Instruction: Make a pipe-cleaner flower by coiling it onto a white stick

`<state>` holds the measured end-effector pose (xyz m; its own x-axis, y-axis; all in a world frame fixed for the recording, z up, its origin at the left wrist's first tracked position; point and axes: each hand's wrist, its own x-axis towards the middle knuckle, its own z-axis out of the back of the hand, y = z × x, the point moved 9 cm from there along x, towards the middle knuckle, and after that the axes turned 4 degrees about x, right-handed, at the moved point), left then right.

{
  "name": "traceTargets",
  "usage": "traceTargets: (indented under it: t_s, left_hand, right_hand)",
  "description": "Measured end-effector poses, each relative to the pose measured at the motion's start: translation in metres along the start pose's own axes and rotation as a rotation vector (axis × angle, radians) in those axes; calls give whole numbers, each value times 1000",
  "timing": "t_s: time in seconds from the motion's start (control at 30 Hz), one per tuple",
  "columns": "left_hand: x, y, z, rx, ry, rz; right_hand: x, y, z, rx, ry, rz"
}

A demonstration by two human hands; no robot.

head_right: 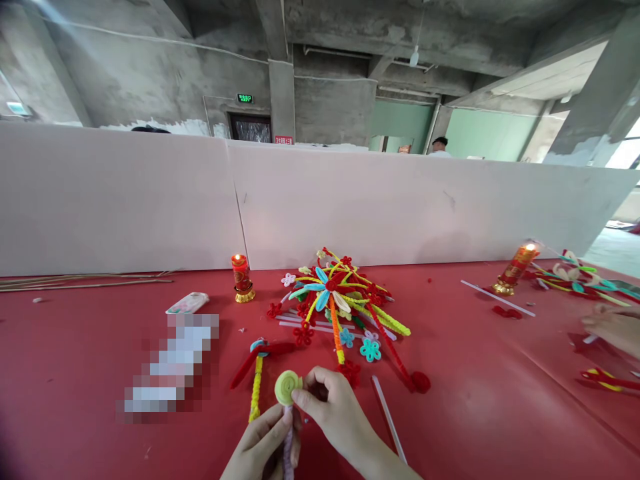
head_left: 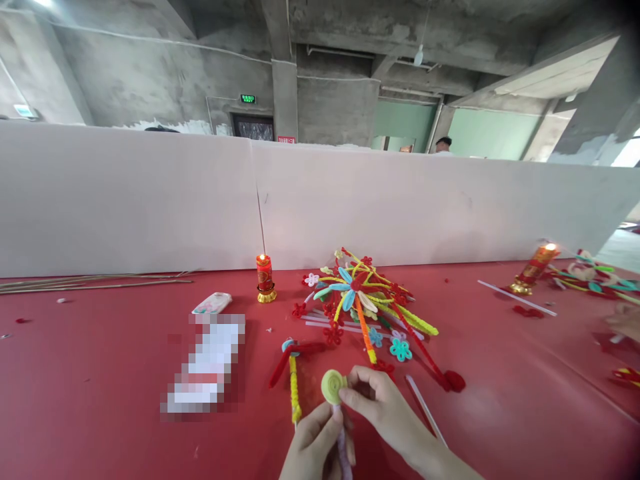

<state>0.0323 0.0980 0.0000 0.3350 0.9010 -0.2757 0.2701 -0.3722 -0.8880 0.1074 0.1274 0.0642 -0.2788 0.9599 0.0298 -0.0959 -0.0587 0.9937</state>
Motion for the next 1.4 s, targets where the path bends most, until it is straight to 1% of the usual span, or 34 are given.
traceTargets:
  t_s: [0.1, 0.3, 0.5, 0.6, 0.8, 0.93, 1.03, 1.13, 1.2, 1.27, 1.4]
  left_hand:
    - [0, -1, -2, -32, 14, -16]
    - [-3, -4, -6, -41, 23, 7]
    - [-5, -2, -4, -144, -11, 47]
    - [-7, -4, -4, -169, -28, 52]
    - [-9, -9, -5, -117, -32, 55]
    - [-7, -6, -3, -84, -38, 51]
    - [-6, -5, -1, -100, -66, 57]
    - [-6, -4, 1, -187, -83, 90]
    - [-6, -6, 0, -270, -43, 99]
    - [-5, -12, -2, -350, 17, 69]
    - [-4, -30, 1, -483, 72, -19]
  right_hand:
    - [-1, 1, 1, -11, -3, 0]
    - [0, 4, 3, -26, -9, 14]
    - [-2, 5, -3, 1, 24, 9]
    - [-3, 5, -5, 5, 31, 14]
    - [-5, 11, -9, 36, 60, 34]
    - [-7, 10, -11, 49, 71, 33]
    - [-7, 9, -13, 63, 75, 31]
    - [-8, 8, -18, 67, 123, 15]
    - [-10, 9, -20, 47, 147, 6]
    - [-14, 10, -21, 34, 172, -25]
    - [-31, 3, -37, 46, 341, -212]
